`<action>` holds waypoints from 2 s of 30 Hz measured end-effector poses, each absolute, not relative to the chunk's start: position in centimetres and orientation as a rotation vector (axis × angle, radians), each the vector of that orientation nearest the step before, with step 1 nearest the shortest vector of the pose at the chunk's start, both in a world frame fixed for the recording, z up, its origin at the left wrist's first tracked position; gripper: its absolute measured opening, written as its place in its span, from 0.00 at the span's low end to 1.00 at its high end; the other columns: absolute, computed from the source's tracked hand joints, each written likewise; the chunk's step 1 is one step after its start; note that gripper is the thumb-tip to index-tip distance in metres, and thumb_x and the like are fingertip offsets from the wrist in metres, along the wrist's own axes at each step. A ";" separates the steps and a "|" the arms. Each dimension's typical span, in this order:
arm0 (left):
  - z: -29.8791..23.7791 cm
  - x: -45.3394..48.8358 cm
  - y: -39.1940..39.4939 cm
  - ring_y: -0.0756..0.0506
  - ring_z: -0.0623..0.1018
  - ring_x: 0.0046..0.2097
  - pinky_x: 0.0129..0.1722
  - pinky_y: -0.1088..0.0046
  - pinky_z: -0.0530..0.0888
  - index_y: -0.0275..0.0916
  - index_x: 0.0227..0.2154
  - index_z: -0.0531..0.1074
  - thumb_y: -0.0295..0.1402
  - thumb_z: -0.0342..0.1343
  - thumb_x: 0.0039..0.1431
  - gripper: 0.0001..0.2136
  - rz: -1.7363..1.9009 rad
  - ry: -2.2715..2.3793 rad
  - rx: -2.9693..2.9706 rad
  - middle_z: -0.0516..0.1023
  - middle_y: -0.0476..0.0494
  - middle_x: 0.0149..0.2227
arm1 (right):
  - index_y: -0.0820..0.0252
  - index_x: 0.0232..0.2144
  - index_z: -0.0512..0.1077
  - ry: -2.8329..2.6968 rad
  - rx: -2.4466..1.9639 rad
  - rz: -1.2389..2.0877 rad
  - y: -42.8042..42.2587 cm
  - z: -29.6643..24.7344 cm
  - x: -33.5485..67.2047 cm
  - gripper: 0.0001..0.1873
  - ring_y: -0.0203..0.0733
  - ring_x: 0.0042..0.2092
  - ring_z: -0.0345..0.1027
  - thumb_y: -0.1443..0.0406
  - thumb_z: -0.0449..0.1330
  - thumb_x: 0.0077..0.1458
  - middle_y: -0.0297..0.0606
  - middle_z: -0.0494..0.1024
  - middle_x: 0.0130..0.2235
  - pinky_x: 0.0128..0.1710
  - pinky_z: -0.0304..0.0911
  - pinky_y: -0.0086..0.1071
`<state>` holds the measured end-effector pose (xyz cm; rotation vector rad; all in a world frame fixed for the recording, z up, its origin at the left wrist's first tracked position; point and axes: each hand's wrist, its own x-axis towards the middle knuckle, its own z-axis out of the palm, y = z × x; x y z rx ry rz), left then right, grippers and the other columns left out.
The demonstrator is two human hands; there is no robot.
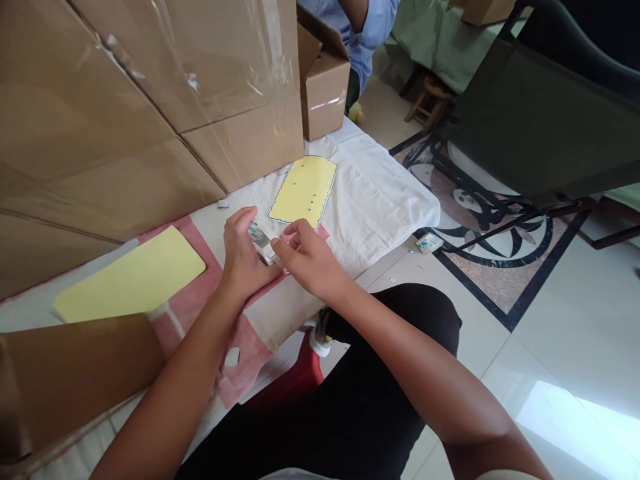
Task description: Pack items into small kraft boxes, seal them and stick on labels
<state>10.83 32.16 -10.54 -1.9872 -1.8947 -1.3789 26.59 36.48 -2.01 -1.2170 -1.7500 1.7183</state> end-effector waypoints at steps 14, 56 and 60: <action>-11.5 8.6 32.1 0.41 0.68 0.64 0.62 0.58 0.67 0.50 0.53 0.65 0.42 0.54 0.64 0.16 -2.402 -2.154 -1.604 0.70 0.44 0.60 | 0.55 0.42 0.65 -1.803 -1.220 1.724 36.7 -2.7 27.2 0.13 0.36 0.29 0.68 0.57 0.61 0.59 0.27 0.69 0.33 0.34 0.62 0.36; -10.4 9.2 32.0 0.42 0.74 0.55 0.58 0.63 0.70 0.47 0.50 0.71 0.38 0.59 0.63 0.13 -2.169 -2.365 -1.657 0.75 0.45 0.53 | 0.55 0.27 0.55 -1.615 -1.266 1.876 36.6 -3.3 26.3 0.20 0.31 0.23 0.63 0.63 0.66 0.52 0.24 0.69 0.24 0.26 0.54 0.29; -10.4 9.1 32.0 0.42 0.74 0.55 0.59 0.63 0.70 0.47 0.50 0.71 0.39 0.59 0.64 0.13 -2.165 -2.350 -1.669 0.75 0.45 0.53 | 0.55 0.26 0.55 -1.606 -1.274 1.881 36.5 -2.8 26.2 0.21 0.32 0.24 0.64 0.62 0.67 0.52 0.25 0.69 0.24 0.25 0.52 0.29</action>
